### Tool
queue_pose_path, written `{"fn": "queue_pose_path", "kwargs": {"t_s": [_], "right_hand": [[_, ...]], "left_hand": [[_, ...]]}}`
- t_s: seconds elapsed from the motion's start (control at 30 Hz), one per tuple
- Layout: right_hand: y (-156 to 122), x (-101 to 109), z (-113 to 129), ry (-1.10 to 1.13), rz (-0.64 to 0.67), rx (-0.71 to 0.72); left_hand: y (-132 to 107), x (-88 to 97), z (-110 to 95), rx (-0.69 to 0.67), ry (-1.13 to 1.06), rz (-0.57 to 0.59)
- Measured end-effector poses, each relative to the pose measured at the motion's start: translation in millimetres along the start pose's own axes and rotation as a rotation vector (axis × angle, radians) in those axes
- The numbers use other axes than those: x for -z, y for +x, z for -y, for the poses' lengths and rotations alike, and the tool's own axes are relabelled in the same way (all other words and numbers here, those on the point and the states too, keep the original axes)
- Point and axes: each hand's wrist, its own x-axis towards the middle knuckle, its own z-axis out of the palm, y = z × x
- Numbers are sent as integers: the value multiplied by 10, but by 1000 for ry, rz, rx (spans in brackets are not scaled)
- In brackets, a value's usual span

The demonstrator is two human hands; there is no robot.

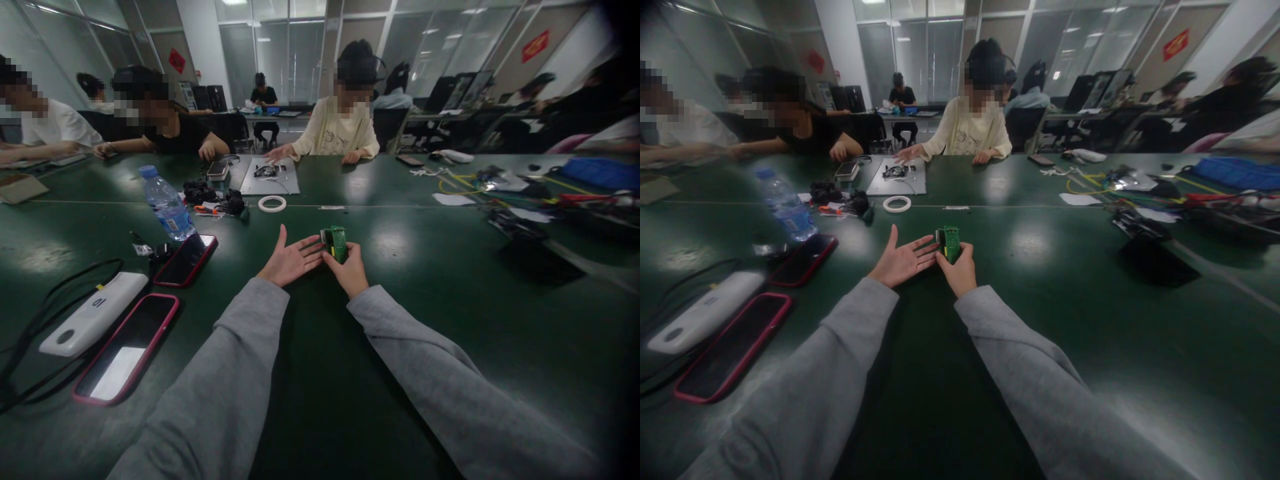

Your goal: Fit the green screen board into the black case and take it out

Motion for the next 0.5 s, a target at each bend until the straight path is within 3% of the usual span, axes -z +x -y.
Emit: {"fn": "queue_pose_path", "kwargs": {"t_s": [0.13, 0.3, 0.5], "right_hand": [[21, 8, -52, -30, -36, -81], [132, 99, -150, 20, -153, -82], [545, 524, -461, 164, -240, -108]], "left_hand": [[9, 23, -13, 10, 36, 20], [5, 46, -23, 16, 89, 26], [-2, 51, -24, -5, 111, 1]]}}
